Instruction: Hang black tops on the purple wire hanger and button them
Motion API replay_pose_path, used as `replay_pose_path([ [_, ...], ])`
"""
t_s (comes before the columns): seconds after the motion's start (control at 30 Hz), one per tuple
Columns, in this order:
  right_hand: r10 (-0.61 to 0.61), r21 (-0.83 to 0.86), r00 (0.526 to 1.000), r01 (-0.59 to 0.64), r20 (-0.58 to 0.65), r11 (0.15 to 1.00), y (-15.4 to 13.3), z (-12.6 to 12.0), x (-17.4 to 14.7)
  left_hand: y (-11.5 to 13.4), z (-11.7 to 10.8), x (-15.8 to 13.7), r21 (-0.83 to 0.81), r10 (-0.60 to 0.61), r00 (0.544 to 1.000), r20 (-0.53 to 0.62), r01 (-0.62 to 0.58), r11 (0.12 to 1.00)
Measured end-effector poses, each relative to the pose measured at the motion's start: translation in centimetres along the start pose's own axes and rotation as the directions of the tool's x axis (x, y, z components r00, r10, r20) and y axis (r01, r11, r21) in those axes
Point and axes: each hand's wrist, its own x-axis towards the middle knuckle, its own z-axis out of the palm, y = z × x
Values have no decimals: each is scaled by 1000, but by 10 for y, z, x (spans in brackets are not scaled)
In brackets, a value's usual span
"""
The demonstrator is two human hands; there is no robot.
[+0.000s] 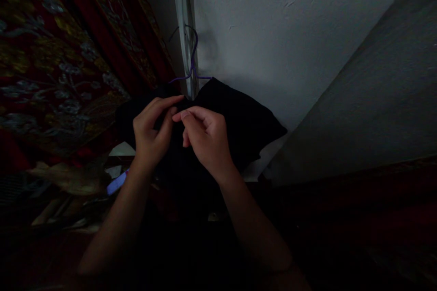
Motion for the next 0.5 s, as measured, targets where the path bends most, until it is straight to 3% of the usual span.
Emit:
replay_pose_path([
  [0.17, -10, -28, 1000, 10, 1, 1000, 9, -5, -1, 1, 0, 0, 119, 93, 996, -1, -92, 989],
  [0.33, 55, -98, 998, -59, -44, 993, 45, -3, 4, 13, 6, 4, 55, 28, 979, -203, -18, 998],
  [0.43, 145, -132, 989, -147, -23, 980, 73, -5, -6, 15, -9, 14, -43, -33, 910, -414, 17, 999],
  [0.5, 172, -148, 985, -170, -1, 974, 87, -8, -24, 6, -31, 14, -130, -146, 850, -506, 92, 987],
])
